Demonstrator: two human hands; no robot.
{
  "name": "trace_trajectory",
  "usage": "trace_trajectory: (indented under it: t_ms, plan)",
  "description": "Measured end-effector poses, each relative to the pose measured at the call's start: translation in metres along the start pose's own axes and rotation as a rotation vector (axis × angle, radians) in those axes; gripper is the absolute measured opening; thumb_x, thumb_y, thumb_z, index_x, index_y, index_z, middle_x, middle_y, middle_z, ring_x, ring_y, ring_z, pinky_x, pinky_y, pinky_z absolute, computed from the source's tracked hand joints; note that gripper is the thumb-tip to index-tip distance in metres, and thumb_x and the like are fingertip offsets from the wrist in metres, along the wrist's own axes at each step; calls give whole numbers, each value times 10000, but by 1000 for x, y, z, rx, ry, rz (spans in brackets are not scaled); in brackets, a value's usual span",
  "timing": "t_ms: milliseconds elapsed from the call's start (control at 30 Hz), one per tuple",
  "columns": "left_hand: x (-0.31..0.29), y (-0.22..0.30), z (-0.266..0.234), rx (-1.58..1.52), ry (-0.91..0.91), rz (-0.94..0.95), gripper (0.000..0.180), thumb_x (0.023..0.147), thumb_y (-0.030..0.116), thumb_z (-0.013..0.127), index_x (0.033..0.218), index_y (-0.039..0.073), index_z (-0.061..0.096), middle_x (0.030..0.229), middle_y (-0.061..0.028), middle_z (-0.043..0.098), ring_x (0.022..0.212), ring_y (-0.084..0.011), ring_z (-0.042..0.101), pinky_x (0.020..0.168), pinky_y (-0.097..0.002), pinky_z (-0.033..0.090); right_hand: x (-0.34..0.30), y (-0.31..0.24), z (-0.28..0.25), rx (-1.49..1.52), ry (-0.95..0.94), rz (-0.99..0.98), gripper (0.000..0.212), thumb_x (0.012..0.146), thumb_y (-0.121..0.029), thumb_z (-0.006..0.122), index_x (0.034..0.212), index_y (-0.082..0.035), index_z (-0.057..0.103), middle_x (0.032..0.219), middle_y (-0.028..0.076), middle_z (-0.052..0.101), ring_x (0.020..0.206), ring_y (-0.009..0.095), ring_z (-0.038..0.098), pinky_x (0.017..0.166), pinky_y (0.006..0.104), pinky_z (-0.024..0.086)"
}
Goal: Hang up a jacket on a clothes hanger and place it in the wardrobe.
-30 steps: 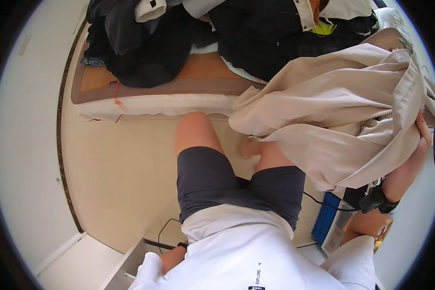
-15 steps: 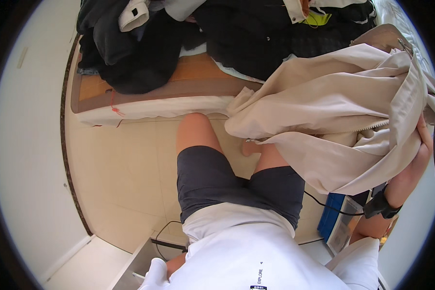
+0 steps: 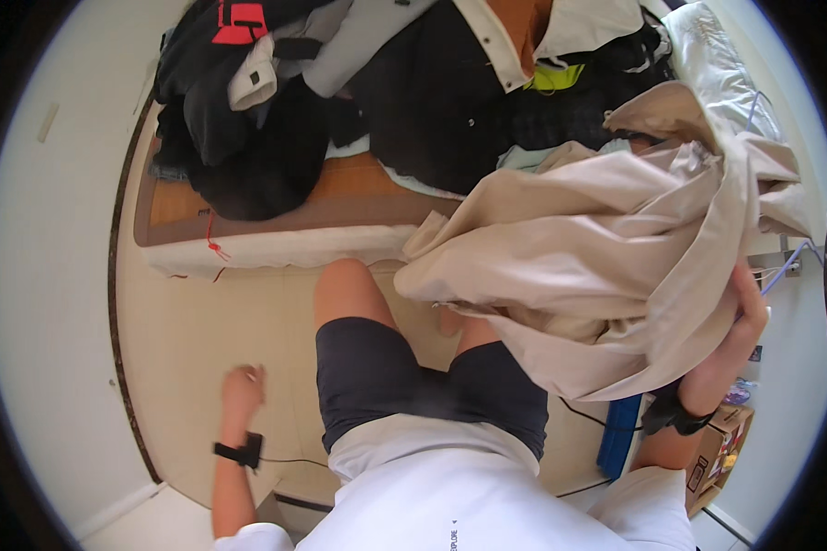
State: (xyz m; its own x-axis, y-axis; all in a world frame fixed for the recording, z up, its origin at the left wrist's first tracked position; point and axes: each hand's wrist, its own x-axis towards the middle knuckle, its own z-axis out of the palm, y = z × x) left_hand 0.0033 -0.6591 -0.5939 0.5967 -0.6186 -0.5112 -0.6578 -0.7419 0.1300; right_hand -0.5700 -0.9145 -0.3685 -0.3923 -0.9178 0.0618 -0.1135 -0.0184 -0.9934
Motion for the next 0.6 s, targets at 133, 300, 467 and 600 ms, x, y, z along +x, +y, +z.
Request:
trace_trajectory:
  t_ms: [133, 300, 467, 600]
  plan:
    - [31, 70, -137, -108, 292, 153, 359, 965, 322, 589, 967, -21, 693, 633, -138, 658, 596, -216, 675, 638, -351, 527, -33, 5, -24, 128, -55, 76, 385, 933, -216, 533, 1206, 42, 619, 1158, 112, 668, 1019, 191, 645, 903, 312, 498]
    - [-3, 174, -225, -221, 464, 684, 251, 973, 201, 612, 1001, -36, 689, 699, -85, 655, 626, -121, 631, 583, -261, 502, -81, 26, -40, 315, -93, 195, 507, 841, -241, 582, 1267, 34, 571, 1160, 125, 651, 1060, 205, 627, 912, 325, 499]
    - [-80, 270, -151, -368, 171, 1285, 167, 843, 100, 716, 992, 27, 732, 824, -107, 722, 712, -194, 675, 660, -308, 527, -122, 44, -37, 344, -232, 234, 642, 768, -182, 599, 1356, 50, 484, 1246, 149, 618, 1122, 252, 615, 978, 353, 482]
    - [-139, 320, -77, -418, -246, 1523, 362, 817, 146, 745, 1153, 42, 661, 1063, -146, 678, 909, -267, 679, 797, -364, 547, -149, 51, -32, 291, -306, 249, 650, 785, -150, 612, 1392, 29, 463, 1296, 159, 598, 1177, 265, 598, 1018, 369, 463]
